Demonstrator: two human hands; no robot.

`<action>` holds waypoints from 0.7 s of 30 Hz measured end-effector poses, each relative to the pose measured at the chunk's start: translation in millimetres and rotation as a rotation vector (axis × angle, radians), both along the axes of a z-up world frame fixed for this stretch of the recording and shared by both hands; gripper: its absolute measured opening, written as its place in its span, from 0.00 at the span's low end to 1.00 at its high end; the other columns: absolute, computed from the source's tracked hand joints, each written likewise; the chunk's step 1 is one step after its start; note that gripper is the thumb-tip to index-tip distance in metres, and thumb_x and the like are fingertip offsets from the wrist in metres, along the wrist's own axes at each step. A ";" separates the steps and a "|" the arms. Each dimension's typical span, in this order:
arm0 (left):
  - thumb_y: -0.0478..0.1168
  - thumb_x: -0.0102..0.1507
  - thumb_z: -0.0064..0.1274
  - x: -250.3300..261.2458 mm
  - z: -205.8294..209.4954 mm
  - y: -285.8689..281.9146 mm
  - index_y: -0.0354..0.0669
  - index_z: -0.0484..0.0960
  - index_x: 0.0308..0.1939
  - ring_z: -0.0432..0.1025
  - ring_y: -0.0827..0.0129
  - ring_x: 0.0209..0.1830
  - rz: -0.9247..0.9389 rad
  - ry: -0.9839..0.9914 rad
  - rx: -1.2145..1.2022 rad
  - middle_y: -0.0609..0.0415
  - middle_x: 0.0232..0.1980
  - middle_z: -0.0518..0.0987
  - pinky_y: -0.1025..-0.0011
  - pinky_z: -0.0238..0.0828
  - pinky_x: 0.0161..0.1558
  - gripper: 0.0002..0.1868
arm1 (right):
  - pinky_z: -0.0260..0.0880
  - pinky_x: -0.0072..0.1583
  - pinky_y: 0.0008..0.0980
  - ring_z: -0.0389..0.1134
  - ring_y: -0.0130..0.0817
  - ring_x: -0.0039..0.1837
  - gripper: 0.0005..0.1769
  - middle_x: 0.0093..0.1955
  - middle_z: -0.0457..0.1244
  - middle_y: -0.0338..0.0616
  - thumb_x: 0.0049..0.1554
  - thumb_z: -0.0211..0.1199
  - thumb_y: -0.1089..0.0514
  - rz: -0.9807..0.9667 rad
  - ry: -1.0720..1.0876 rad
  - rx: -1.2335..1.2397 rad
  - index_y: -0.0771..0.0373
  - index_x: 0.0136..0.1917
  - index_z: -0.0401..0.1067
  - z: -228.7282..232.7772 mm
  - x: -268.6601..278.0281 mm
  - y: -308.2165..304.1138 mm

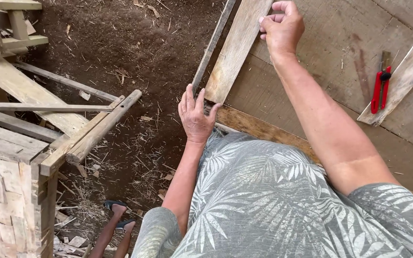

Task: Cutting thin strips of wood or bark using a utility knife on a wooden workbench

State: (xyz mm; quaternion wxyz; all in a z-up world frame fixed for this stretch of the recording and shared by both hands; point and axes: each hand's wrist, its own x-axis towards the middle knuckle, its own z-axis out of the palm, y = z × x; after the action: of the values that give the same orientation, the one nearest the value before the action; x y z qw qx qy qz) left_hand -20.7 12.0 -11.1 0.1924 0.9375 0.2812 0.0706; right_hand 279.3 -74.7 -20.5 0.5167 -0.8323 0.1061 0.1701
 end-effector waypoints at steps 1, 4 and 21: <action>0.66 0.66 0.55 0.5 1.0 0.5 0.44 0.81 0.64 0.66 0.47 0.72 -0.026 0.026 0.046 0.40 0.77 0.64 0.52 0.66 0.67 0.35 | 0.74 0.27 0.21 0.71 0.20 0.29 0.15 0.31 0.71 0.35 0.49 0.73 0.70 0.006 0.000 -0.026 0.58 0.46 0.72 0.4 -0.3 0.6; 0.68 0.65 0.57 1.8 4.1 -0.5 0.45 0.81 0.65 0.66 0.49 0.72 -0.052 0.061 0.093 0.42 0.77 0.65 0.53 0.66 0.66 0.37 | 0.70 0.25 0.16 0.72 0.18 0.29 0.13 0.37 0.72 0.37 0.53 0.72 0.69 0.054 0.097 -0.111 0.58 0.47 0.72 23.8 -7.9 1.5; 0.65 0.67 0.54 1.5 -1.1 15.8 0.36 0.84 0.55 0.69 0.38 0.67 -0.064 0.020 -0.073 0.30 0.78 0.57 0.49 0.68 0.65 0.33 | 0.70 0.25 0.11 0.73 0.19 0.26 0.06 0.33 0.73 0.40 0.58 0.73 0.65 0.169 0.252 -0.215 0.60 0.40 0.78 23.6 -51.3 0.3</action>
State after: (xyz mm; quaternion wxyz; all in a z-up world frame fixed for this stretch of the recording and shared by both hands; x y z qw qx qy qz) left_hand -19.2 27.7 -12.2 0.2256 0.9390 0.2556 0.0447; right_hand 228.1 -74.5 3.1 0.3912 -0.8608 0.1173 0.3037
